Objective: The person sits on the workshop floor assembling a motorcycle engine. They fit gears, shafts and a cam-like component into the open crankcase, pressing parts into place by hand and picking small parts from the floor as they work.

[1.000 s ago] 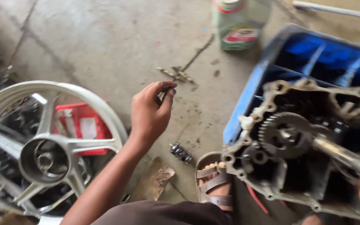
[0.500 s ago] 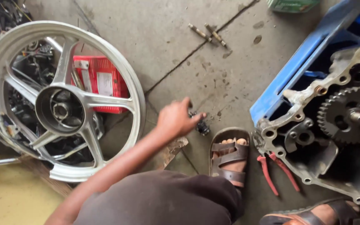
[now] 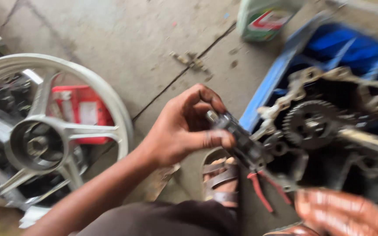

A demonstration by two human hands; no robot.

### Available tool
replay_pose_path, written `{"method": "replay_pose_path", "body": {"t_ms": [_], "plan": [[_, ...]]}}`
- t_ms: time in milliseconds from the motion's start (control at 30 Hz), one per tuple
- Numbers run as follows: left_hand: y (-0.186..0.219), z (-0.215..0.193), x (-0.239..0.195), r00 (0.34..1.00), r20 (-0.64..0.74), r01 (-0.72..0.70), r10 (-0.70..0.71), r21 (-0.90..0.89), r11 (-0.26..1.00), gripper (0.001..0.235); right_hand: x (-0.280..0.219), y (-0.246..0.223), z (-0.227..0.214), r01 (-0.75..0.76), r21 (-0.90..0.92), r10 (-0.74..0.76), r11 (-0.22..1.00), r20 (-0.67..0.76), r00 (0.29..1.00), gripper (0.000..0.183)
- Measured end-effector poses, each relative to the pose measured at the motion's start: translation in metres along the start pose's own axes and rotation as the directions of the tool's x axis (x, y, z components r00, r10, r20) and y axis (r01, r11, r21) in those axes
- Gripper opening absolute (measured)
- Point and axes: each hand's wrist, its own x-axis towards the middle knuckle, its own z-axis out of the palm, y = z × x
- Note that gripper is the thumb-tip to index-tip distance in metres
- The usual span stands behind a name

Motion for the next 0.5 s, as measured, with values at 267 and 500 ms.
{"method": "replay_pose_path", "body": {"t_ms": [267,500], "plan": [[0.039,0.084,0.044,0.978,0.194,-0.031,0.073,-0.213,0.976,0.044,0.079,-0.093,0.006,-0.026,-0.176,-0.045,0.984,-0.387,0.921,0.06],[0.059,0.094,0.084,0.834,0.281,-0.55,0.475,0.366,0.75,0.027,0.079,-0.034,-0.086,-0.356,0.519,0.537,0.777,-0.252,0.805,0.067]]}}
